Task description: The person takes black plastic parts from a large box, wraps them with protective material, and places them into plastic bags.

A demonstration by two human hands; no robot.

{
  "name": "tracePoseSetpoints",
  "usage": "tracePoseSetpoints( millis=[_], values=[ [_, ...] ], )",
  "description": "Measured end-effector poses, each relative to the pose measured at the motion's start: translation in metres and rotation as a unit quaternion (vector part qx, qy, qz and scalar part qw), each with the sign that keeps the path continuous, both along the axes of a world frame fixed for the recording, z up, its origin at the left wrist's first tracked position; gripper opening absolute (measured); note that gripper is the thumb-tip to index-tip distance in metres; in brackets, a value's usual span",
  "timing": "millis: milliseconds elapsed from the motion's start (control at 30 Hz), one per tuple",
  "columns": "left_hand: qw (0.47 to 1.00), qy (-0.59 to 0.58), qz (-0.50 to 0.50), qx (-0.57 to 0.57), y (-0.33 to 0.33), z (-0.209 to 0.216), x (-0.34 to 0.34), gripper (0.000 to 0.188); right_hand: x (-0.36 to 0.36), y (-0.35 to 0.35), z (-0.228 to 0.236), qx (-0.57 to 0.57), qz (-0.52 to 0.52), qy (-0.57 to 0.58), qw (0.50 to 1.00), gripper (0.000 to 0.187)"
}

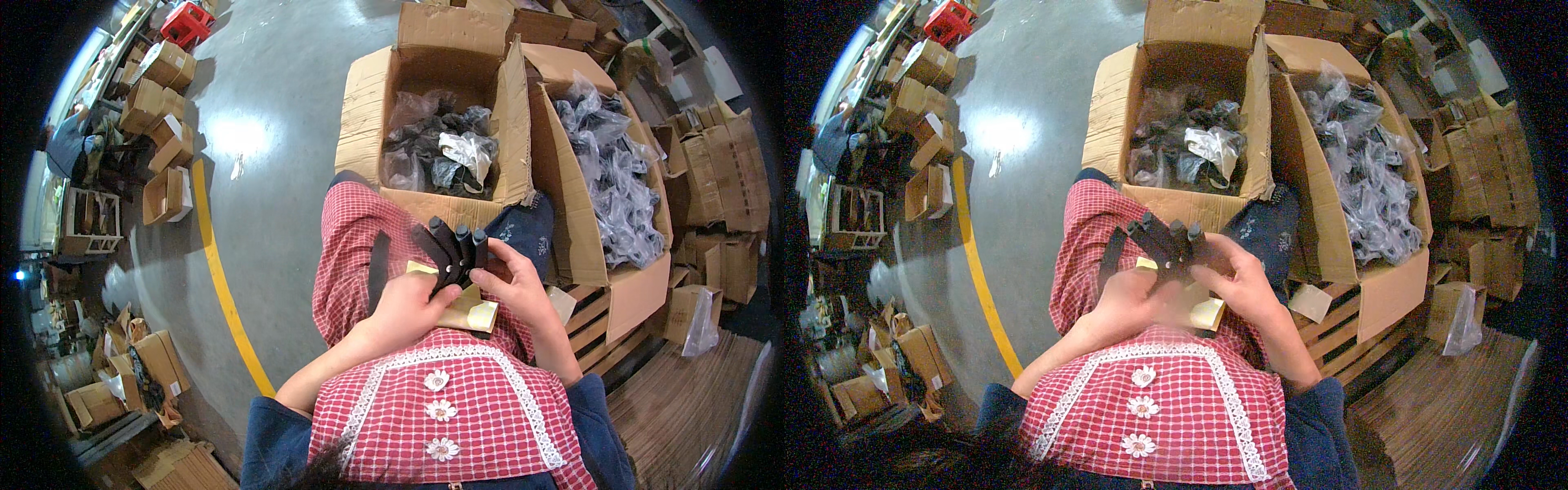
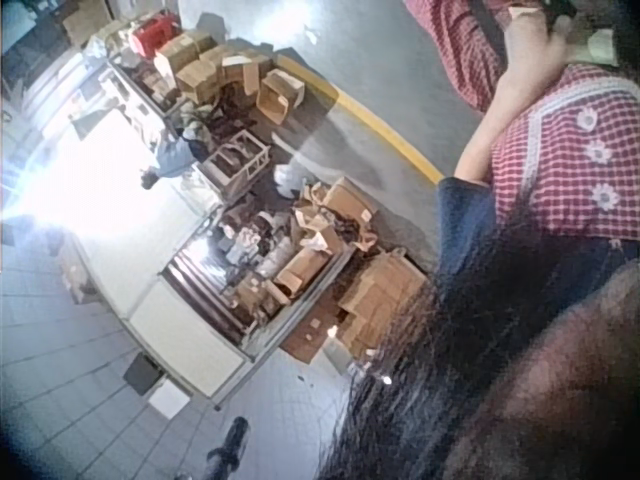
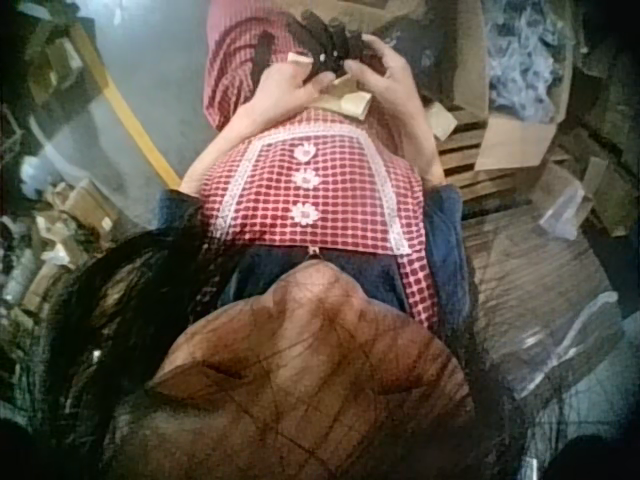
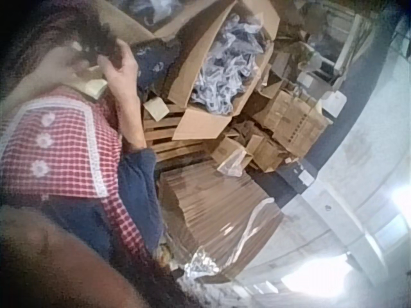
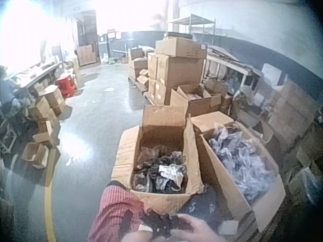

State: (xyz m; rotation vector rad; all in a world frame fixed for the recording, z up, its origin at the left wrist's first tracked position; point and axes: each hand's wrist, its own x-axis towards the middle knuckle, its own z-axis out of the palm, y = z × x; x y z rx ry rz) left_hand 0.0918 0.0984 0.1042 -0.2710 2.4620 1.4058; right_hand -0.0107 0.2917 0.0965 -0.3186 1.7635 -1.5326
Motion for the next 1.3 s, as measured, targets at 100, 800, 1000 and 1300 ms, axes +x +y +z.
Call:
tracePoseSetpoints(
  millis=[100, 800, 1000, 1300],
  values=[
    [0.986, 0.085, -0.115, -0.085, 0.010, -0.049, 0.010, 0.030, 0.002, -0.015, 0.011, -0.012, 0.078, 0.067, 0.995, 0.063],
    [0.863, 0.486, 0.053, -0.128, -0.026, -0.014, -0.074, 0.040, -0.076, 0.037, -0.036, -0.259, -0.326, -0.152, 0.897, 0.056],
    [0.821, 0.540, 0.069, -0.168, -0.077, -0.056, -0.153, 0.034, -0.083, 0.053, -0.039, -0.338, -0.246, -0.155, 0.895, 0.066],
    [0.860, 0.459, 0.115, -0.192, -0.118, -0.150, -0.222, 0.033, -0.073, 0.034, -0.073, -0.364, -0.157, -0.253, 0.883, 0.075]
  ],
)
